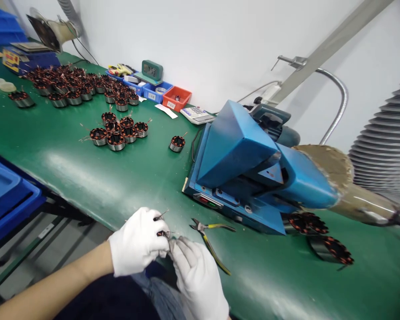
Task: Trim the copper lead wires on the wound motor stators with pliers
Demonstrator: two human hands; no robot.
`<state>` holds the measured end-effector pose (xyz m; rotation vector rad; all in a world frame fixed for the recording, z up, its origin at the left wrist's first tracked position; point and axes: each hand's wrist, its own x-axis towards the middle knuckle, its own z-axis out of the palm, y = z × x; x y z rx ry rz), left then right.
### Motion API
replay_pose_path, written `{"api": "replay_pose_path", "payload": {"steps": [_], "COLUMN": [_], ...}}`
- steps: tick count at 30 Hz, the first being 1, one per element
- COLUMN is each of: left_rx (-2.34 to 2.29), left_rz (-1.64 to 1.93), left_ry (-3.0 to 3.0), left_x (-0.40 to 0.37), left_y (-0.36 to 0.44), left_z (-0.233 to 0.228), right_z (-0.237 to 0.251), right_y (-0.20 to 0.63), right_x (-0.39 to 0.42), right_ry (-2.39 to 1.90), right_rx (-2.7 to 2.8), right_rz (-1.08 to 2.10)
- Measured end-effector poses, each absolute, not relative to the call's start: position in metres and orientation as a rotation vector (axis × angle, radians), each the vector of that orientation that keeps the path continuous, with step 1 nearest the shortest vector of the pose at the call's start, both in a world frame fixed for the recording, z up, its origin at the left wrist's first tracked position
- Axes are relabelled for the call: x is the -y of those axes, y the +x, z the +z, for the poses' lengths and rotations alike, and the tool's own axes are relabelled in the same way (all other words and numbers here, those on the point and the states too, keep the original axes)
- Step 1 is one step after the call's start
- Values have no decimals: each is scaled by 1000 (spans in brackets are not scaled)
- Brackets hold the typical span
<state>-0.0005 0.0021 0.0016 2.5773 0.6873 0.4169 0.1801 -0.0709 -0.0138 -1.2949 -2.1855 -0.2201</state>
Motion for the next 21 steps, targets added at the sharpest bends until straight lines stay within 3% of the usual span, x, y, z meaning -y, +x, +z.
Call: {"api": "replay_pose_path", "payload": {"steps": [2, 5, 7, 10, 16, 18, 21], "left_rx": [-697, -721, -729, -719, -684, -687, -718], "left_rz": [404, 355, 339, 383, 497, 505, 479], "left_ry": [2649, 2743, 2766, 2742, 2664, 2657, 2691], "left_x": [-1, 1, 2, 1, -2, -1, 1], "left_y": [0, 2, 2, 2, 2, 2, 2], "left_z": [1, -1, -1, -2, -3, -3, -3], "right_z": [-15, -10, -4, 5, -6, -10, -13], "right_y": [169, 156, 156, 169, 188, 183, 168], "right_x": [73, 74, 72, 70, 69, 70, 73], "right_ry": [-1525, -1734, -1671, -1681, -1560, -1517, -1490], "right_rx": [1939, 1151, 848, 945, 1493, 1373, 1006], "right_rz": [248, 1377, 1765, 1792, 1047, 1101, 1449]}}
